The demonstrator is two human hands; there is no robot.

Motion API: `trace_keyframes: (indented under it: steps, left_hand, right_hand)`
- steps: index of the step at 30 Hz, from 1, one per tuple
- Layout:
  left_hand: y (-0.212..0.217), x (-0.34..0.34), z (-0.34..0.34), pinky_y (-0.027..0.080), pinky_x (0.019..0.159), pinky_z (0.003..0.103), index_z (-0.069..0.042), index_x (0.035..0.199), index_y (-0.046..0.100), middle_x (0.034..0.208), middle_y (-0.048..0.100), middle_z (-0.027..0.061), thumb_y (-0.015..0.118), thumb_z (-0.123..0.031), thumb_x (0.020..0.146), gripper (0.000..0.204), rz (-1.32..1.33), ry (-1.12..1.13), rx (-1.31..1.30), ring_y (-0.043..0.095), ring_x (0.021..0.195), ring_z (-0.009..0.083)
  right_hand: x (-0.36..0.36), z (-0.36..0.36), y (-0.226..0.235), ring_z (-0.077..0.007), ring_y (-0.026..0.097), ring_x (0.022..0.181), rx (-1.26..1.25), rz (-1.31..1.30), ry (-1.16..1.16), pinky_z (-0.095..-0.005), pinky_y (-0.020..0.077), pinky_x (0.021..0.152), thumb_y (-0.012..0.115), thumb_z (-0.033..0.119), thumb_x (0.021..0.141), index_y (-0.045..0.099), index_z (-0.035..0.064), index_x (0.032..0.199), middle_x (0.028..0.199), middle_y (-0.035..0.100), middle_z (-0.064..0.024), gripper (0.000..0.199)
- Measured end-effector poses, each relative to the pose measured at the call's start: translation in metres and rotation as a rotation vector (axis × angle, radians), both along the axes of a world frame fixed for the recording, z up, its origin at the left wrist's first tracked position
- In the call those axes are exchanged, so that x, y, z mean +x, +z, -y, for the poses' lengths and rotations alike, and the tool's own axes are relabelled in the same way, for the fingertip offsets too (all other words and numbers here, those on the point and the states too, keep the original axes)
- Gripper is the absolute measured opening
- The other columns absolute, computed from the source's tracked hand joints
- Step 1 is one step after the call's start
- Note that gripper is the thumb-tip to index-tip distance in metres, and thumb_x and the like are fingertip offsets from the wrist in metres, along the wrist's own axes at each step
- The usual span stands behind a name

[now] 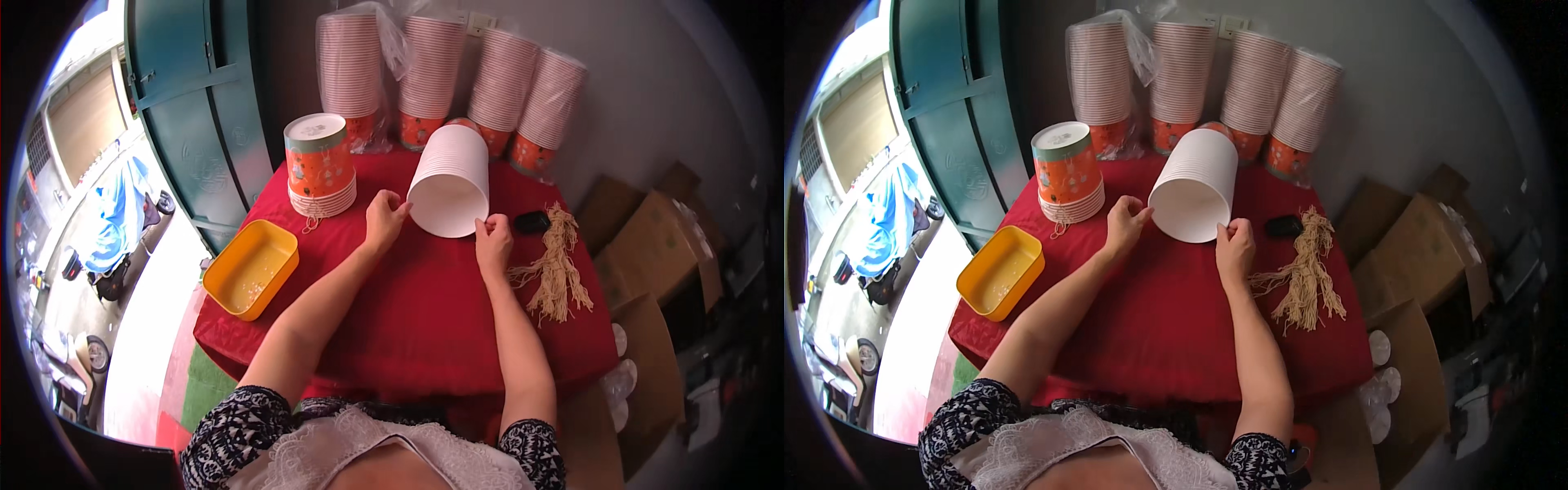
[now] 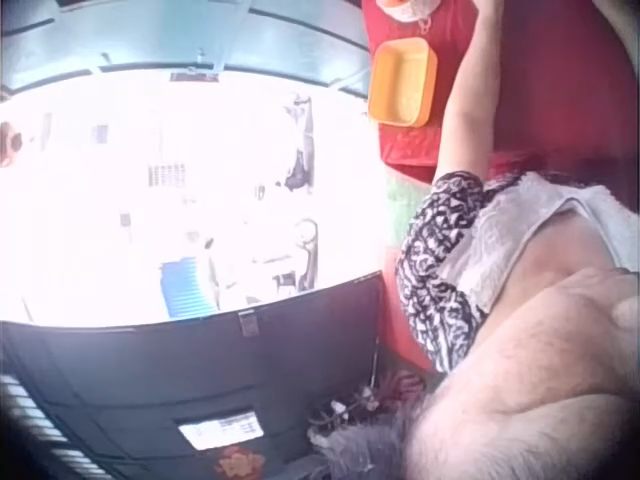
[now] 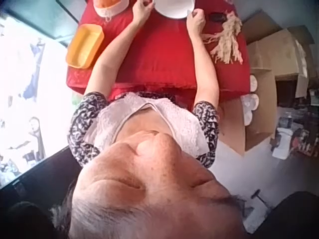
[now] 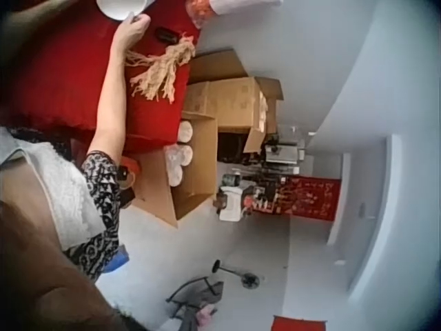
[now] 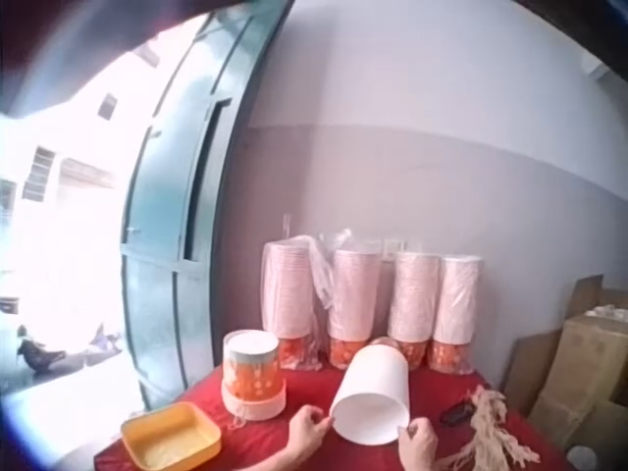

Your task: The recorder is threading strings through holes in paper buckets to attach handles.

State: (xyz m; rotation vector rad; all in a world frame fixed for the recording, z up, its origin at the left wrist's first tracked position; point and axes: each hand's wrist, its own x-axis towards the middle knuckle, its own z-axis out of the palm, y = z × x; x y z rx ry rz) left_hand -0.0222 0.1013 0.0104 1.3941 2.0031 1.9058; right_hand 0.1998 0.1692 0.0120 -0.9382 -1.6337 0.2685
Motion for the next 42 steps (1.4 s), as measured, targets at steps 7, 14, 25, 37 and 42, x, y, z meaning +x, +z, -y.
trace_keyframes:
  steps: [7,14,25,37,42]
  left_hand:
    - [-0.014,0.012,-0.009,0.051,0.065,0.036,0.001,0.084,0.061,0.075,0.066,0.0139,0.07,-0.012,0.084,0.015,0.082,-0.004,0.008,0.065,0.068,0.0247]
    - [-0.017,0.014,-0.011,0.051,0.067,0.036,0.002,0.091,0.064,0.077,0.066,0.015,0.064,-0.009,0.085,0.013,0.032,-0.01,0.05,0.066,0.07,0.0246]
    - [0.003,-0.002,0.05,0.043,0.055,0.022,0.004,0.095,0.069,0.071,0.064,0.0004,0.055,-0.008,0.093,0.019,0.448,-0.462,-0.019,0.054,0.058,0.0065]
    - [0.029,-0.02,0.135,0.049,0.086,0.028,0.005,0.127,0.059,0.11,0.065,0.0077,0.05,-0.004,0.091,0.039,0.329,-0.597,0.112,0.06,0.094,0.013]
    - [0.047,-0.027,0.149,0.022,0.118,0.044,-0.003,0.148,0.038,0.156,0.021,0.0217,0.052,-0.009,0.069,0.081,-0.382,-0.558,0.159,0.024,0.145,0.0324]
  right_hand:
    - [-0.004,-0.002,-0.007,-0.0356,0.059,0.071,-0.03,-0.003,0.019,-0.0426,0.0474,0.064,0.065,0.008,0.087,0.051,0.0015,0.085,0.077,0.058,-0.0162,0.015]
    - [-0.007,-0.002,-0.007,-0.0372,0.06,0.074,0.012,0.033,-0.024,-0.0449,0.0486,0.064,0.062,0.006,0.086,0.051,0.0002,0.086,0.08,0.058,-0.0184,0.013]
    - [0.004,0.041,0.01,-0.0396,0.068,0.085,0.181,0.017,0.367,-0.0417,0.0562,0.075,0.046,0.025,0.09,0.054,-0.0071,0.126,0.104,0.066,-0.0273,0.048]
    - [-0.015,0.076,0.013,-0.0362,0.07,0.083,0.169,-0.056,0.472,-0.0401,0.0555,0.074,0.049,0.013,0.091,0.055,-0.0071,0.126,0.099,0.068,-0.0245,0.041]
    - [-0.012,0.091,0.027,-0.0148,0.056,0.056,-0.33,-0.234,0.724,-0.0288,0.0477,0.047,0.043,0.01,0.093,0.061,-0.0044,0.114,0.082,0.065,-0.0076,0.032]
